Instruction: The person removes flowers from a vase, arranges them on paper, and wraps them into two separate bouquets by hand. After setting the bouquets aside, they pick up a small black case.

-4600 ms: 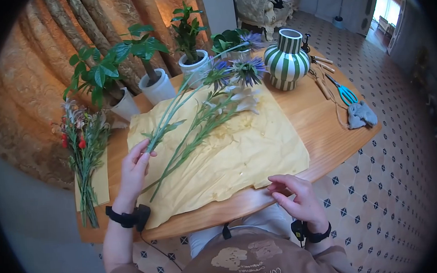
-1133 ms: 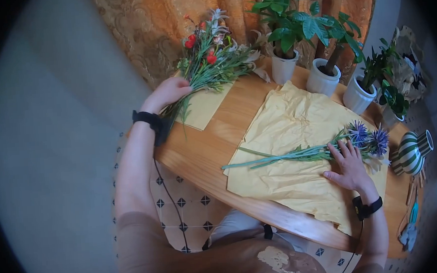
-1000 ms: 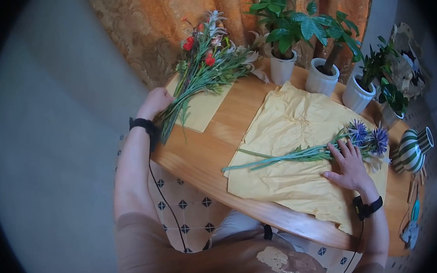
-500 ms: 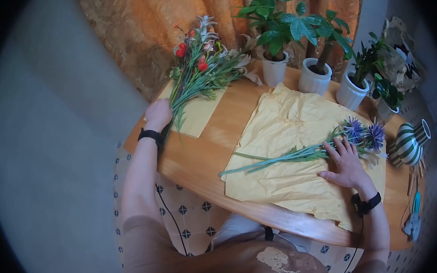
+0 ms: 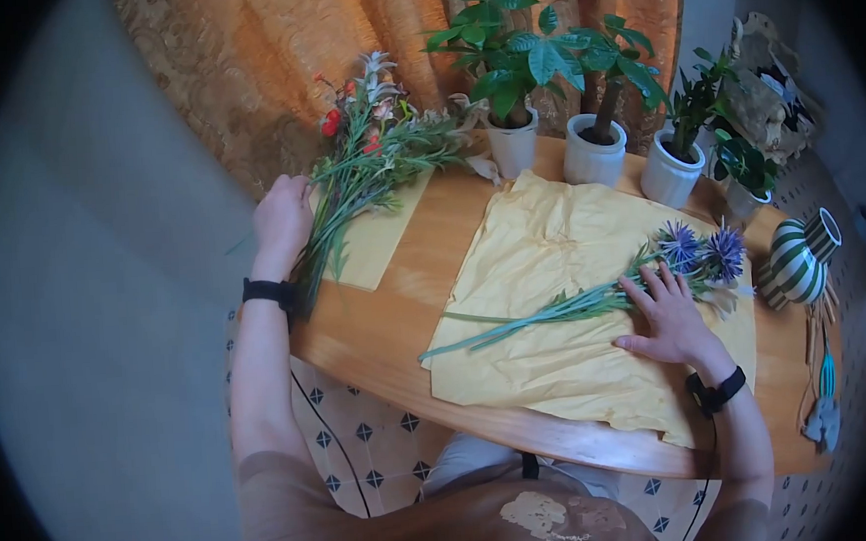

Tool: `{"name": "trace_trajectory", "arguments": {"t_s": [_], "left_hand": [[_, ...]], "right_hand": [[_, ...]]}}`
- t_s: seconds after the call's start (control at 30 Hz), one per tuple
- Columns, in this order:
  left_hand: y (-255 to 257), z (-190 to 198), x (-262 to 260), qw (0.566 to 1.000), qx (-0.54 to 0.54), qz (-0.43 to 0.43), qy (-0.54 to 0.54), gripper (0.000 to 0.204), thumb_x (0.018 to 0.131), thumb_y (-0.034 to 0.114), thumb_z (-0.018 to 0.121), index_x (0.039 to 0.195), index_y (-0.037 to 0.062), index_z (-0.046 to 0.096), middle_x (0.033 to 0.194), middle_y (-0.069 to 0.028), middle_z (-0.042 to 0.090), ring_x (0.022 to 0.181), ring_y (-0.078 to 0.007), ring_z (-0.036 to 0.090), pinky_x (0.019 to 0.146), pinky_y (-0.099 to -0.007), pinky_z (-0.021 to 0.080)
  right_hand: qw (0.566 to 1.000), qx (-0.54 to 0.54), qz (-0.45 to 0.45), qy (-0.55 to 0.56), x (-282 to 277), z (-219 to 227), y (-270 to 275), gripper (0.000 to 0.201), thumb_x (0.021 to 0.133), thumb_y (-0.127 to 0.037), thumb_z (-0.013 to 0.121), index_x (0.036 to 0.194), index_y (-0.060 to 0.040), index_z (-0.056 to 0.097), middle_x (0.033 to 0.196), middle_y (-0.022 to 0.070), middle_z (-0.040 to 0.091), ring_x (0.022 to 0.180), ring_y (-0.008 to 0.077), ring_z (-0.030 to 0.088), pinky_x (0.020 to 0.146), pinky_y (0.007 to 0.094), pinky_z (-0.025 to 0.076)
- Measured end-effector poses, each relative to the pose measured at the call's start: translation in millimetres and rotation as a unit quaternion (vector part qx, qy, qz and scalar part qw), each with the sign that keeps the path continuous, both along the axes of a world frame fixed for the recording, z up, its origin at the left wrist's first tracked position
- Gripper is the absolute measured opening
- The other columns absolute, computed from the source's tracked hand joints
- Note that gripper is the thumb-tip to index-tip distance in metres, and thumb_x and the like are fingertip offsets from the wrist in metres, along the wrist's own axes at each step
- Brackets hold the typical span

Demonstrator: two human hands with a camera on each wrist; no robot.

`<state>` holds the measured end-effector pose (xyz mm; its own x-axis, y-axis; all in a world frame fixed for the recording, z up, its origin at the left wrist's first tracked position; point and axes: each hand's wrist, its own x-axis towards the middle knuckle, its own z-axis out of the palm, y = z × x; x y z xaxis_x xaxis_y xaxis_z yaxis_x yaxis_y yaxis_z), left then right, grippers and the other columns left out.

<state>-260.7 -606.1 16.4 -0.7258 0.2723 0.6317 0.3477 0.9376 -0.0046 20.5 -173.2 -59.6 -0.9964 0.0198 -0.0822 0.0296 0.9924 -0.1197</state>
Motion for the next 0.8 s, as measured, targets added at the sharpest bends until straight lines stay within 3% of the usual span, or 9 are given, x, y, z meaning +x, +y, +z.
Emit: {"name": "trace_trajectory", "arguments": {"t_s": [0.23, 0.4, 0.47, 0.53, 0.57, 0.63, 0.67, 0.73, 0.8], "left_hand": [[-14, 21, 1, 0.999, 0.034, -0.002, 0.022, 0.015, 0.088, 0.018, 0.056, 0.095, 0.0098, 0.067, 0.092, -0.0128, 0.064, 0.085, -0.0361, 0.062, 0.073, -0.0442, 0.049], [-54, 20, -19, 0.968, 0.233, 0.020, -0.094, 0.019, 0.088, 0.015, 0.057, 0.097, 0.0029, 0.067, 0.092, -0.0163, 0.067, 0.089, -0.0309, 0.065, 0.075, -0.0373, 0.049], [-87, 7, -43, 0.969, 0.227, -0.002, -0.100, 0.019, 0.088, 0.013, 0.056, 0.094, -0.0012, 0.067, 0.081, -0.0130, 0.067, 0.079, -0.0258, 0.065, 0.070, -0.0356, 0.048], [-109, -1, -52, 0.925, 0.351, -0.046, -0.137, 0.017, 0.090, 0.013, 0.056, 0.098, 0.0020, 0.067, 0.073, 0.0013, 0.057, 0.054, -0.0099, 0.048, 0.051, -0.0255, 0.039], [-102, 11, -35, 0.927, 0.346, -0.051, -0.135, 0.017, 0.090, 0.013, 0.056, 0.098, 0.0020, 0.067, 0.073, 0.0013, 0.057, 0.054, -0.0099, 0.048, 0.051, -0.0255, 0.039], [-92, 33, 2, 0.800, 0.538, -0.041, -0.264, 0.022, 0.092, 0.013, 0.054, 0.107, 0.0032, 0.065, 0.067, 0.0029, 0.052, 0.050, -0.0037, 0.041, 0.042, -0.0206, 0.032], [-94, 32, 5, 0.803, 0.534, -0.045, -0.262, 0.022, 0.092, 0.013, 0.054, 0.107, 0.0032, 0.065, 0.067, 0.0029, 0.052, 0.050, -0.0037, 0.041, 0.042, -0.0206, 0.032], [-96, 29, 14, 0.714, 0.643, -0.099, -0.260, 0.024, 0.094, 0.014, 0.052, 0.114, 0.0059, 0.062, 0.068, 0.0036, 0.052, 0.047, -0.0002, 0.037, 0.037, -0.0160, 0.026], [-95, 26, 21, 0.723, 0.638, -0.093, -0.250, 0.022, 0.095, 0.013, 0.050, 0.112, 0.0061, 0.063, 0.069, 0.0049, 0.051, 0.045, -0.0014, 0.035, 0.038, -0.0176, 0.025]], "right_hand": [[1.000, 0.004, -0.002, -0.003, 0, 0, 1, 0.089, 0.075, -0.065, 0.061, 0.145, -0.0183, 0.035, 0.148, 0.0232, 0.029, 0.140, 0.0451, 0.017, 0.115, 0.0525, 0.012], [1.000, -0.001, -0.004, -0.003, 0, -2, 2, 0.090, 0.074, -0.067, 0.061, 0.145, -0.0181, 0.035, 0.149, 0.0227, 0.028, 0.140, 0.0453, 0.016, 0.115, 0.0528, 0.012], [1.000, -0.004, -0.007, 0.001, 1, -3, 2, 0.090, 0.073, -0.067, 0.061, 0.145, -0.0181, 0.035, 0.149, 0.0227, 0.028, 0.140, 0.0454, 0.017, 0.115, 0.0530, 0.013], [1.000, -0.008, -0.010, 0.007, 1, -4, 2, 0.091, 0.073, -0.067, 0.061, 0.145, -0.0182, 0.035, 0.149, 0.0227, 0.028, 0.140, 0.0456, 0.017, 0.115, 0.0533, 0.013], [1.000, -0.005, -0.008, 0.007, 1, -5, 3, 0.090, 0.073, -0.068, 0.060, 0.145, -0.0185, 0.036, 0.149, 0.0227, 0.029, 0.140, 0.0457, 0.017, 0.114, 0.0536, 0.013], [1.000, -0.005, -0.010, 0.011, 2, -7, 4, 0.090, 0.073, -0.068, 0.060, 0.145, -0.0187, 0.036, 0.148, 0.0227, 0.029, 0.140, 0.0458, 0.018, 0.114, 0.0539, 0.013], [1.000, 0.000, -0.006, 0.015, 2, -8, 5, 0.090, 0.073, -0.068, 0.060, 0.145, -0.0190, 0.036, 0.148, 0.0226, 0.030, 0.139, 0.0458, 0.019, 0.114, 0.0541, 0.014], [1.000, 0.001, -0.004, 0.021, 3, -9, 5, 0.090, 0.073, -0.069, 0.060, 0.145, -0.0194, 0.036, 0.148, 0.0226, 0.030, 0.139, 0.0459, 0.019, 0.114, 0.0543, 0.014], [1.000, 0.016, 0.002, 0.014, 3, -7, 4, 0.090, 0.073, -0.069, 0.059, 0.145, -0.0200, 0.035, 0.147, 0.0224, 0.031, 0.139, 0.0460, 0.020, 0.113, 0.0547, 0.016]]}}
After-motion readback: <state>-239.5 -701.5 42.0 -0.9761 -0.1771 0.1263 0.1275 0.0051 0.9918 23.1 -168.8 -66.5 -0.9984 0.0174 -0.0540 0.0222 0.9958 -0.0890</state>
